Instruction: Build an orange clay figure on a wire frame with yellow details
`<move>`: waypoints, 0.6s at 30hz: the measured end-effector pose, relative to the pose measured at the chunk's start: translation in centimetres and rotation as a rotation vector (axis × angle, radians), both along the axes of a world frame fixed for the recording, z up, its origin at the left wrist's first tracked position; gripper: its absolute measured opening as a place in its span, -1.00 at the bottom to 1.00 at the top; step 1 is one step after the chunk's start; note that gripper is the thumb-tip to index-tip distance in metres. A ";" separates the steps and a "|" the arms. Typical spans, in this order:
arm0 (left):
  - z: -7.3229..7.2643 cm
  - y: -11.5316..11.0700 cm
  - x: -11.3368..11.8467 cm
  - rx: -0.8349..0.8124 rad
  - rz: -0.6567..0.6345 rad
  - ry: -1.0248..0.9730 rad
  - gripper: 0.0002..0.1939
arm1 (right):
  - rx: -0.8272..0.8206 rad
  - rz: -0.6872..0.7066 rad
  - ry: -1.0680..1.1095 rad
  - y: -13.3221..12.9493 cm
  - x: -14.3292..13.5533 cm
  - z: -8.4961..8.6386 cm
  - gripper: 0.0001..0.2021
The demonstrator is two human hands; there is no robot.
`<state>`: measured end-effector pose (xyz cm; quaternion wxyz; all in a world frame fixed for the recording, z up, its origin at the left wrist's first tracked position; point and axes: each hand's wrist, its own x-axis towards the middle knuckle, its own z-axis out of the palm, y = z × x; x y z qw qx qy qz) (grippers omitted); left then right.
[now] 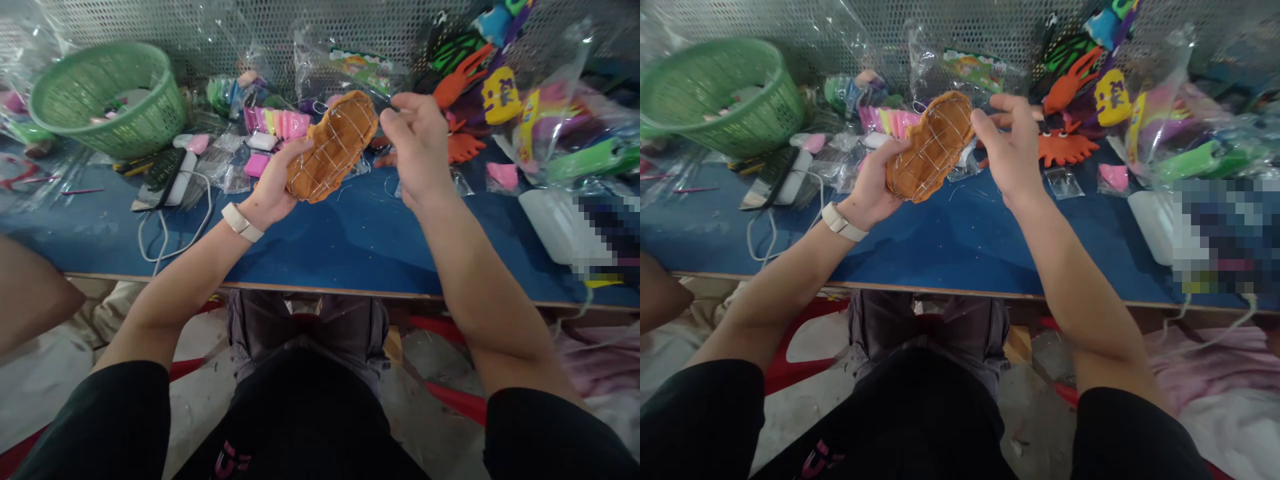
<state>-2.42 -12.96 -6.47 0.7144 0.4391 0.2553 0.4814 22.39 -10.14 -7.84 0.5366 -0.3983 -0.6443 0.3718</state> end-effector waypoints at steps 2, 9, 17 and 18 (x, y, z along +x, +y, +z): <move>-0.1 -0.1 0.0 0.027 -0.016 0.015 -0.69 | -0.081 0.014 0.052 1.0 0.1 -0.7 -0.38; -0.3 -0.1 0.2 0.014 -0.025 0.051 -0.73 | -0.146 0.120 0.119 0.3 -0.8 -1.3 -0.43; -1.2 0.3 0.2 0.076 0.073 0.140 -0.78 | -0.105 0.008 0.099 0.5 -0.8 -1.2 -0.47; -1.1 0.2 0.2 0.082 0.077 0.147 -0.78 | -0.092 0.005 0.086 0.6 -0.7 -1.3 -0.46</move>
